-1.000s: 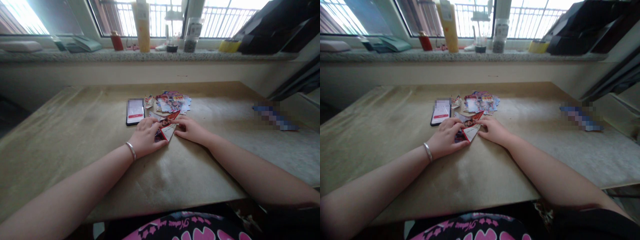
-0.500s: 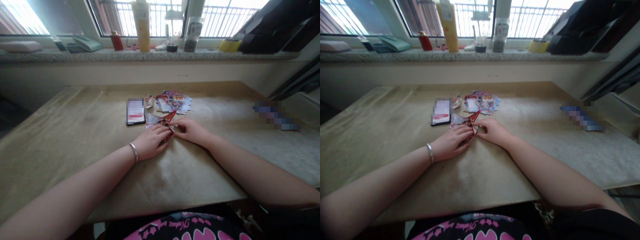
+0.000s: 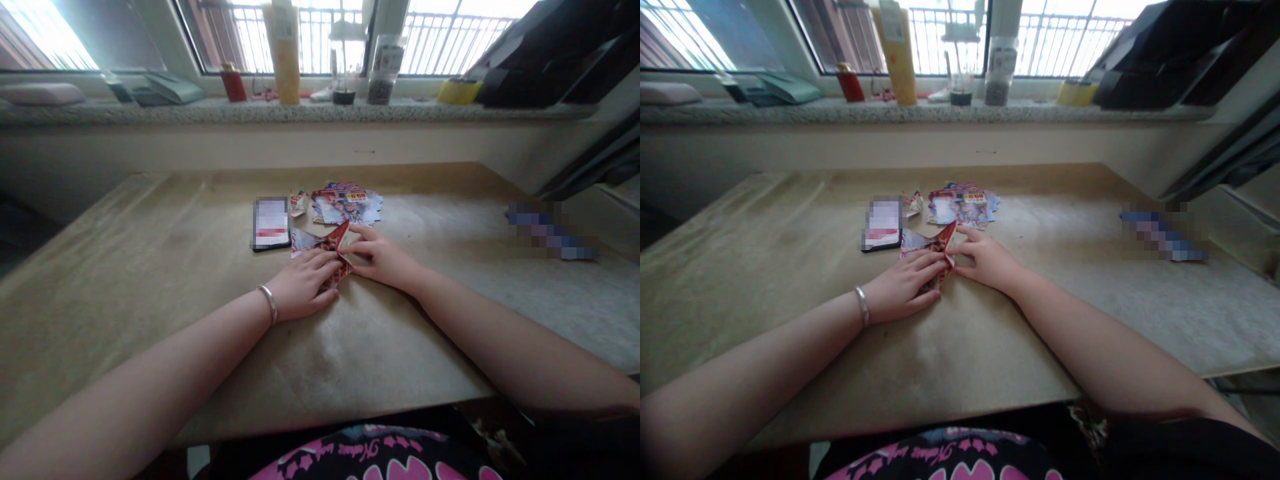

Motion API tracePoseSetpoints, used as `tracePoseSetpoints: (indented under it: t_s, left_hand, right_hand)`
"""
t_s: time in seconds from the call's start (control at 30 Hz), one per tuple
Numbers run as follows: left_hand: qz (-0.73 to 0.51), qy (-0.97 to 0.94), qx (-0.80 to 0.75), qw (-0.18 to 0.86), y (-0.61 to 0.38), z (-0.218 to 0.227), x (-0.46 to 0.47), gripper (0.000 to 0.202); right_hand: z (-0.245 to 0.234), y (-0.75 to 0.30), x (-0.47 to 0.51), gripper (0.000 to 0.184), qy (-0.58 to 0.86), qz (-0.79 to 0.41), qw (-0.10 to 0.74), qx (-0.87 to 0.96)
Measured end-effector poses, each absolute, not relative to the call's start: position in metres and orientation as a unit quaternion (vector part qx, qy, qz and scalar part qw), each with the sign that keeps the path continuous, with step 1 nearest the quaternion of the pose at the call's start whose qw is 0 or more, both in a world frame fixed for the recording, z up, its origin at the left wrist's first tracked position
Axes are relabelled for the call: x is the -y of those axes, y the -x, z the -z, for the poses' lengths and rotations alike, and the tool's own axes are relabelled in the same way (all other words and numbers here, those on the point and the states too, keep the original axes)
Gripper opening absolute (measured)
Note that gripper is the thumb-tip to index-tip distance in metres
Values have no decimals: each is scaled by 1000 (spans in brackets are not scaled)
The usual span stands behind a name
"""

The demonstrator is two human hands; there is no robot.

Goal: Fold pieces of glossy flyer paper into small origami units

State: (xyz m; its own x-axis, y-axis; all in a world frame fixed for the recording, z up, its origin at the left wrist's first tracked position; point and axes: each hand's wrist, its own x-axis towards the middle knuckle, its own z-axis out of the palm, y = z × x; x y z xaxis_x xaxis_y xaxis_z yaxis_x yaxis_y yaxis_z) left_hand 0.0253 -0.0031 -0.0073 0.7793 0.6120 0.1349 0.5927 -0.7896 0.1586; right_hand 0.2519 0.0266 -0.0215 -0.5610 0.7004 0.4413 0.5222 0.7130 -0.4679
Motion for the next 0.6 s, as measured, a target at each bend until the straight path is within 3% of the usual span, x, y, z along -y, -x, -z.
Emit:
tracePoseSetpoints:
  t_s: [0.3,0.6]
  left_hand:
    - [-103,-936,-331,66,-26,7,4,43]
    - [-147,-926,-339,74,-26,2,3,31]
  right_hand:
    - [23,-250,-26,13,337,-126,319,877]
    - [24,-250,-29,16,350,-98,299,882]
